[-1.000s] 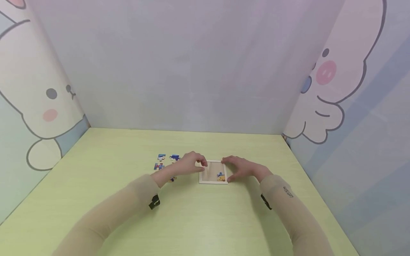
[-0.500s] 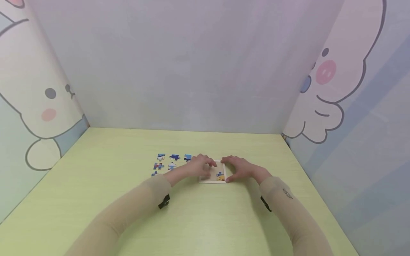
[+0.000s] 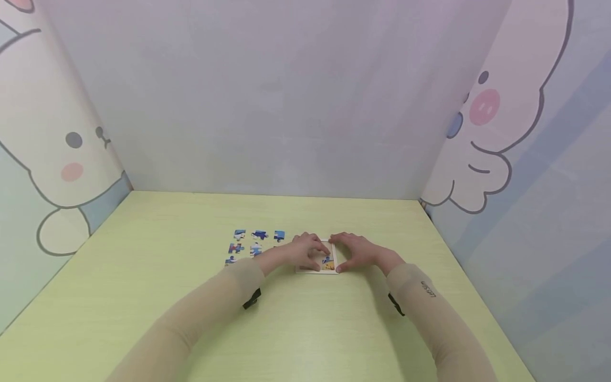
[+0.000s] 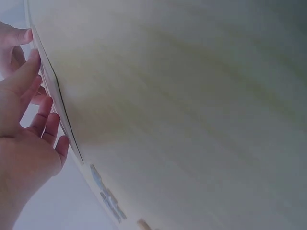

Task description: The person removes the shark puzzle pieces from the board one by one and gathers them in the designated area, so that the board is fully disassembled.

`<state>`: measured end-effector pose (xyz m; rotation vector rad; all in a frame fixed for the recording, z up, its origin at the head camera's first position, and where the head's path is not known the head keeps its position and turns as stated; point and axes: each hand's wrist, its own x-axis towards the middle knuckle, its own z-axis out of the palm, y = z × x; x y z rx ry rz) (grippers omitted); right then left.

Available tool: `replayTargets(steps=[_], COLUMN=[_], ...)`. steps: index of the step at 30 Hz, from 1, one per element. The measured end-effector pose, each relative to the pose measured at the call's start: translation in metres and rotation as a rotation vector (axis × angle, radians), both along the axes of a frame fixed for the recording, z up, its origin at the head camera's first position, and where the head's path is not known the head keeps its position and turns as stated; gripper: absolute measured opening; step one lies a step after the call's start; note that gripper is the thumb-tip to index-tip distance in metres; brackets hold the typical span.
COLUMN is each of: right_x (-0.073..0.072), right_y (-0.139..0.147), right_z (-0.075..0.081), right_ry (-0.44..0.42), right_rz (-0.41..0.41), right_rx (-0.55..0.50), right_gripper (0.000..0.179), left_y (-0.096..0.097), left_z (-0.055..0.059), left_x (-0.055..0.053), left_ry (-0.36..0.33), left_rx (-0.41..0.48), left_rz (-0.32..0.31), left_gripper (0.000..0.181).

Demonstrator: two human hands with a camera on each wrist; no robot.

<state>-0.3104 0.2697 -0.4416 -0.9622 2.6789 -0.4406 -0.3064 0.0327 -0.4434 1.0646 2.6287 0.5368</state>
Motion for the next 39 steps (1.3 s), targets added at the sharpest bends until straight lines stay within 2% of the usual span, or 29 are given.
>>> replayTargets(steps=[10, 18, 21, 25, 29, 33, 39], right_x=[-0.0006, -0.0002, 0.0003, 0.0005, -0.0003, -0.0007, 0.0001], right_y=[-0.0002, 0.0000, -0.0005, -0.0009, -0.0009, -0.0010, -0.0015], right_z=[-0.0012, -0.0005, 0.0003, 0.0011, 0.0005, 0.0002, 0.0006], right_ry=[0.004, 0.004, -0.003, -0.008, 0.000, -0.002, -0.005], right_rz=[0.005, 0.009, 0.011, 0.020, 0.027, 0.022, 0.020], right_rx=[-0.006, -0.007, -0.008, -0.011, -0.006, -0.005, -0.006], right_gripper=[0.088, 0.088, 0.087, 0.087, 0.087, 0.087, 0.090], left_y=[0.0003, -0.0001, -0.0012, -0.0024, -0.0022, -0.0006, 0.0029], left_z=[-0.0003, 0.0011, 0.0021, 0.0034, 0.0033, 0.0019, -0.0002], left_x=[-0.0006, -0.0011, -0.0025, -0.0033, -0.0042, -0.0055, -0.0062], left_ry=[-0.002, -0.032, -0.072, -0.177, -0.244, -0.245, -0.209], left_rx=[-0.025, 0.013, 0.068, 0.163, 0.217, 0.238, 0.242], left_rz=[-0.012, -0.006, -0.007, -0.019, -0.038, -0.042, -0.029], left_gripper=[0.041, 0.040, 0.038, 0.032, 0.029, 0.025, 0.020])
